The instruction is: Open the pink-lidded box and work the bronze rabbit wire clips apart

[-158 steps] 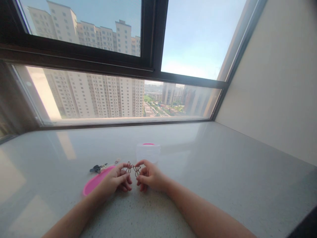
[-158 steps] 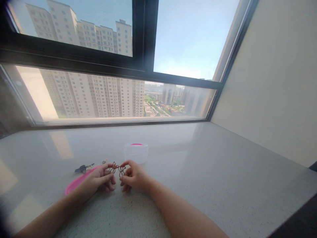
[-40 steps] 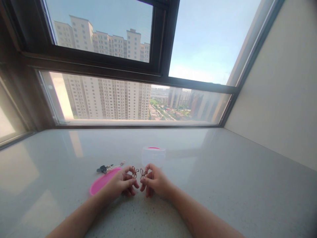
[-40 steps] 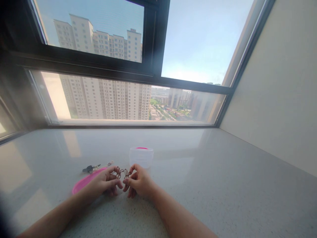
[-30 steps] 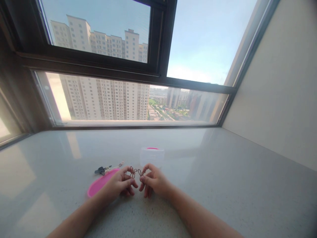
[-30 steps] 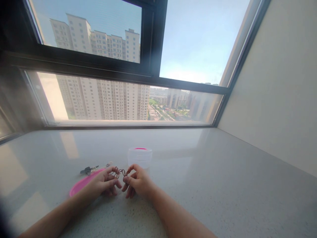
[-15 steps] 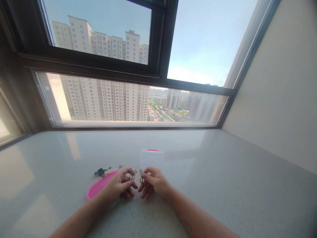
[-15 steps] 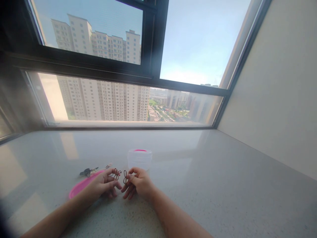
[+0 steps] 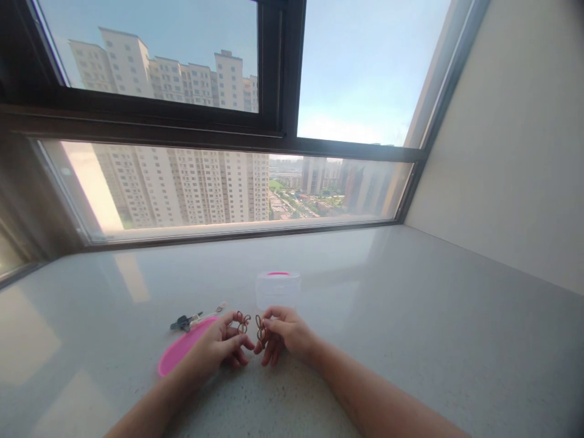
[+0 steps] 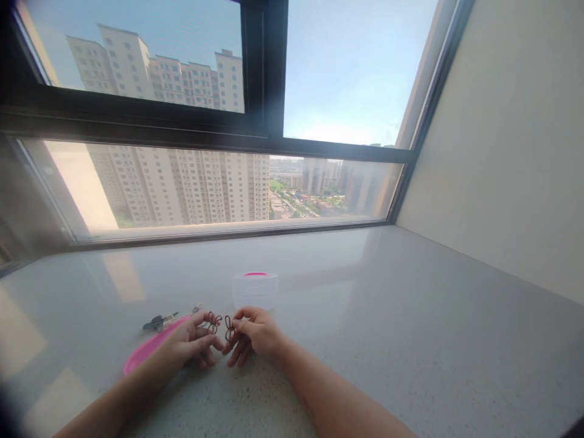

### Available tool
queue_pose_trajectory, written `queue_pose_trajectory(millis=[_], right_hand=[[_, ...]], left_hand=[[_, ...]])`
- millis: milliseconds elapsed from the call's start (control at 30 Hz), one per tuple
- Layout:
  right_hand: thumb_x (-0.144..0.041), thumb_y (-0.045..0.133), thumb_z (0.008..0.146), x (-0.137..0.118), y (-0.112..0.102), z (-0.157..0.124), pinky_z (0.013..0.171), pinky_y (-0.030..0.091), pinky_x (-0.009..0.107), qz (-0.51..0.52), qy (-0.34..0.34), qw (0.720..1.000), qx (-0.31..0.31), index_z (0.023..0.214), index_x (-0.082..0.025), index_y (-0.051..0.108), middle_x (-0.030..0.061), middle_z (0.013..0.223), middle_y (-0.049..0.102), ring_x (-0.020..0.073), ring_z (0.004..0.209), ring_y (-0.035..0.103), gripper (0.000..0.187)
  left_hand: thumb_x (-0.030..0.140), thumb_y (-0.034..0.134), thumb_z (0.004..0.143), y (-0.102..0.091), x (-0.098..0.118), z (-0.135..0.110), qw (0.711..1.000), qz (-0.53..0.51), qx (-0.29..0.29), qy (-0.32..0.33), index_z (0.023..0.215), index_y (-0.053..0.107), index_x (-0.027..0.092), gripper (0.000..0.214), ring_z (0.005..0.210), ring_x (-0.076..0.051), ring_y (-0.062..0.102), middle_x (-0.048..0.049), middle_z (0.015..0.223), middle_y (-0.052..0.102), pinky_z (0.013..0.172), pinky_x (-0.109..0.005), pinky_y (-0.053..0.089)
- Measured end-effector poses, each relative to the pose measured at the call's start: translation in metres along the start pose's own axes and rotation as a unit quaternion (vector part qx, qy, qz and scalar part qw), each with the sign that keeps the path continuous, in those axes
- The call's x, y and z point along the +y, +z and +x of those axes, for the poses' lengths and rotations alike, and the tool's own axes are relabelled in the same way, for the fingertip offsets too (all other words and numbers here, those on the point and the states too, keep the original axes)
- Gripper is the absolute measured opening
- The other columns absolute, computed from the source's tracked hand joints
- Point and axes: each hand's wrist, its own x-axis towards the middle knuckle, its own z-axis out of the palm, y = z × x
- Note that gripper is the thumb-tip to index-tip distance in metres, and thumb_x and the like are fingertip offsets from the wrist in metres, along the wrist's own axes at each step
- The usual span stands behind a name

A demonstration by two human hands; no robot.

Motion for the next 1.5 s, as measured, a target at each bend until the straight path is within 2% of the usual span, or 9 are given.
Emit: queue_pose_trajectory(millis=[367,567,733,933,1167,1500], right_hand=[[-0.052,0.059,0.068,0.001,0.0,0.002,0.038,0.044,0.023,0.001,-0.006,1.0,-0.004,0.087,-0.017,0.044,0.0042,0.064,0.066,0.0176,0.044,0.062,0.043],[-0.052,0.065,0.065,0.002,0.003,0.003,0.036,0.044,0.021,0.004,-0.023,0.999,0.026,0.083,-0.016,0.046,0.0003,0.061,0.062,0.0156,0.041,0.061,0.044],[-0.052,0.066,0.063,0.002,0.002,0.003,0.037,0.045,0.021,0.014,-0.024,0.999,0.027,0.081,-0.016,0.046,-0.0001,0.061,0.062,0.0165,0.043,0.062,0.045],[-0.048,0.067,0.063,0.0,0.001,0.003,0.041,0.048,0.026,0.044,-0.02,0.999,0.024,0.081,-0.016,0.047,0.0011,0.061,0.063,0.0197,0.048,0.065,0.042],[-0.045,0.066,0.066,-0.001,-0.002,0.002,0.044,0.048,0.025,0.06,-0.019,0.998,0.018,0.082,-0.015,0.048,0.0061,0.066,0.068,0.0201,0.053,0.066,0.038],[-0.032,0.083,0.051,-0.001,-0.003,-0.001,0.05,0.051,0.027,0.018,-0.035,0.999,0.007,0.084,-0.013,0.052,0.0044,0.069,0.067,0.0185,0.057,0.066,0.049]], left_hand=[[0.043,0.063,0.077,-0.004,-0.006,0.003,1.0,-0.001,-0.013,0.011,0.096,0.042,0.02,0.036,0.057,-0.016,0.066,-0.0048,0.079,0.072,0.052,-0.024,0.048],[0.044,0.065,0.074,-0.002,-0.01,0.006,1.0,-0.014,-0.008,0.021,0.089,0.042,0.021,0.035,0.055,-0.016,0.066,-0.0027,0.076,0.071,0.048,-0.022,0.046],[0.045,0.068,0.07,-0.001,-0.006,0.008,1.0,-0.01,-0.004,0.018,0.081,0.047,0.02,0.034,0.055,-0.016,0.065,-0.0023,0.077,0.07,0.048,-0.023,0.045],[0.046,0.067,0.07,0.002,0.001,0.003,1.0,0.008,0.007,-0.001,0.082,0.051,0.018,0.034,0.057,-0.016,0.065,-0.003,0.08,0.07,0.049,-0.023,0.045],[0.045,0.065,0.073,-0.001,-0.003,0.003,1.0,0.014,-0.007,0.012,0.083,0.05,0.019,0.032,0.053,-0.014,0.064,-0.0011,0.079,0.069,0.046,-0.021,0.042],[0.045,0.066,0.072,0.001,0.002,-0.001,1.0,-0.001,-0.012,0.005,0.084,0.053,0.019,0.031,0.056,-0.014,0.062,0.0002,0.077,0.068,0.05,-0.022,0.043]])
